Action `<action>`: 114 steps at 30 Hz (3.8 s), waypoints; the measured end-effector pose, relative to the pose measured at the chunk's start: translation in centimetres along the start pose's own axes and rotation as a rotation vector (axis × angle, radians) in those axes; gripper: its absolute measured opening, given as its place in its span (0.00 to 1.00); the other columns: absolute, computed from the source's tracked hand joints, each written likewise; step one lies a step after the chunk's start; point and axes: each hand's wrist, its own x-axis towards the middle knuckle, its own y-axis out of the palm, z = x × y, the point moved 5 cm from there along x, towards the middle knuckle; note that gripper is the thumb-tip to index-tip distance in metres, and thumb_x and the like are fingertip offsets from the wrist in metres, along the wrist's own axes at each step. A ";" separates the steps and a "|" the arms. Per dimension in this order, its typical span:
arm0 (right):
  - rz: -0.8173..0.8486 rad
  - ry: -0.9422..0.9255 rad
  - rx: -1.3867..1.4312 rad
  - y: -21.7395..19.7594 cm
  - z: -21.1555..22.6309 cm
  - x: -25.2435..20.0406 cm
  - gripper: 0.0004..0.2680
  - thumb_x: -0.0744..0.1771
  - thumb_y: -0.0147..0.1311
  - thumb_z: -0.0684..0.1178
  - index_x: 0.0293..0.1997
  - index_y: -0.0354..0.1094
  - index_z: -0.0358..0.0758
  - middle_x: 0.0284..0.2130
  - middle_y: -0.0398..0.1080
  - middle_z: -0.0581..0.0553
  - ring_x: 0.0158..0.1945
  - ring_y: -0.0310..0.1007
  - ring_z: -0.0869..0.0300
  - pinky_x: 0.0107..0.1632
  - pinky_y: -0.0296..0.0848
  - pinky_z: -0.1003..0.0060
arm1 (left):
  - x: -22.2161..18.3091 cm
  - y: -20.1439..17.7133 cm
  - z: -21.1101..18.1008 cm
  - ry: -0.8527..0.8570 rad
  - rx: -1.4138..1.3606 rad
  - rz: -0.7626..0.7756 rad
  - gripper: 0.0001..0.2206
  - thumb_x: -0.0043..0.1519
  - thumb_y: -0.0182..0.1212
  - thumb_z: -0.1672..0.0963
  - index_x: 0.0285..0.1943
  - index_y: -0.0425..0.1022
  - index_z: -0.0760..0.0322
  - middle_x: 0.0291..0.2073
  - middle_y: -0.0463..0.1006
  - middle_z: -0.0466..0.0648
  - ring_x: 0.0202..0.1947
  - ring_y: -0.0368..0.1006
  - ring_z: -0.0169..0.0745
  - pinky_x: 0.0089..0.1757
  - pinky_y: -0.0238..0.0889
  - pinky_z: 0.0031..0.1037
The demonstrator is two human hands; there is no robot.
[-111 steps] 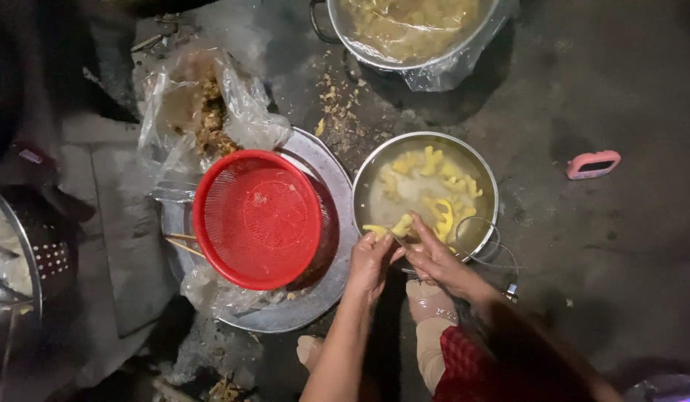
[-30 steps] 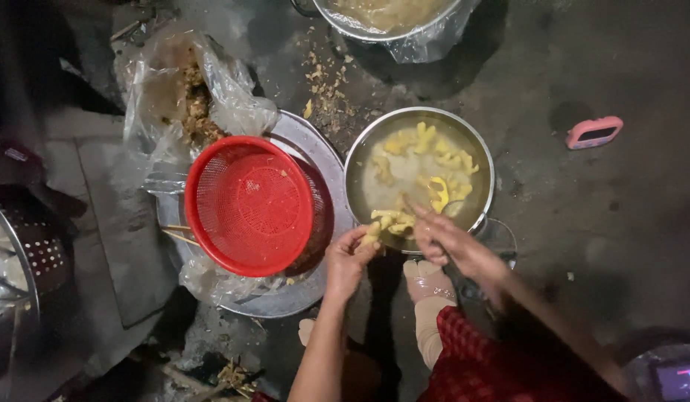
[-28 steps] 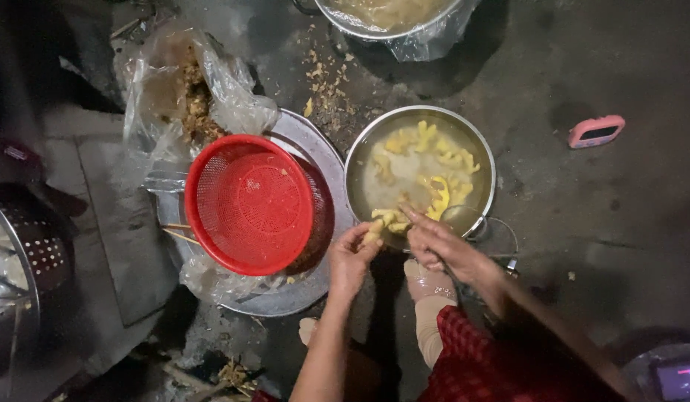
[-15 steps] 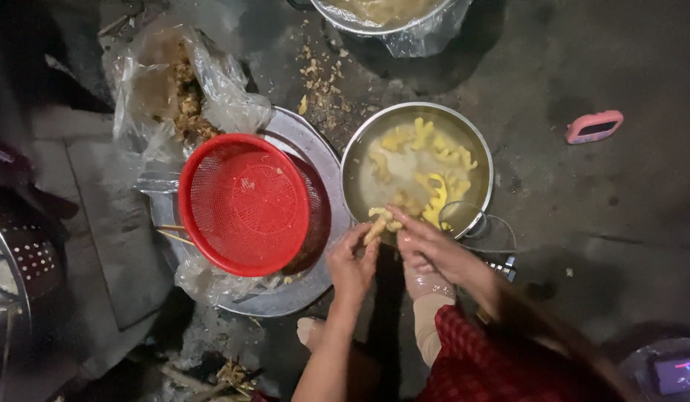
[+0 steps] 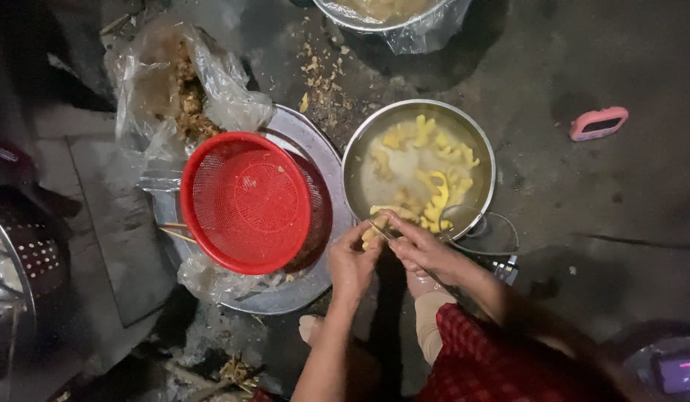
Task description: Breaking apart ginger roots and placing the pieces into a bowl of water for cleaning and preparation.
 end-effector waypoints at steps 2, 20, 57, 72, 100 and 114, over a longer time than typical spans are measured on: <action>-0.031 0.033 0.085 -0.4 1.9 -0.7 0.18 0.70 0.43 0.50 0.70 0.50 0.51 0.22 0.49 0.55 0.18 0.50 0.72 0.14 0.48 0.81 | 0.1 -0.5 0.1 -0.016 -0.041 0.030 0.18 0.50 0.76 0.62 0.51 0.85 0.64 0.36 0.84 0.59 0.35 0.78 0.42 0.37 0.75 0.31; -0.065 -0.389 -0.538 1.1 2.8 -0.3 0.27 0.67 0.58 0.45 0.74 0.49 0.34 0.69 0.54 0.31 0.71 0.52 0.47 0.71 0.52 0.48 | -0.4 2.0 3.0 -0.343 -0.849 0.155 0.18 0.61 0.66 0.57 0.60 0.76 0.70 0.42 0.84 0.53 0.37 0.80 0.40 0.40 0.75 0.24; 0.094 -0.106 0.019 0.7 1.8 -1.2 0.32 0.68 0.50 0.43 0.79 0.30 0.55 0.22 0.57 0.50 0.17 0.56 0.69 0.16 0.58 0.78 | -0.5 0.0 -4.3 0.301 0.256 0.146 0.23 0.41 0.80 0.60 0.48 0.85 0.58 0.34 0.83 0.52 0.32 0.80 0.52 0.31 0.74 0.30; 0.105 -0.119 -0.012 -0.2 3.2 -1.9 0.27 0.69 0.46 0.44 0.78 0.37 0.49 0.15 0.54 0.53 0.13 0.50 0.71 0.14 0.52 0.79 | -0.9 -1.4 -4.0 0.545 0.333 0.184 0.17 0.45 0.77 0.59 0.44 0.83 0.58 0.38 0.81 0.48 0.42 0.73 0.54 0.45 0.66 0.39; -0.331 0.456 -1.466 -8.4 6.8 3.9 0.22 0.70 0.39 0.64 0.75 0.40 0.78 0.51 0.74 0.43 0.55 0.77 0.46 0.54 0.74 0.47 | 8.5 6.3 0.7 0.060 0.574 0.135 0.14 0.61 0.56 0.58 0.56 0.73 0.55 0.41 0.77 0.57 0.44 0.78 0.66 0.46 0.71 0.50; 0.099 -0.098 0.045 -2.6 3.2 -0.1 0.30 0.69 0.50 0.45 0.77 0.28 0.53 0.15 0.58 0.47 0.12 0.56 0.66 0.12 0.55 0.77 | 3.4 3.8 -0.8 -0.262 -0.708 0.462 0.31 0.63 0.51 0.66 0.78 0.50 0.74 0.49 0.75 0.58 0.40 0.78 0.42 0.43 0.78 0.29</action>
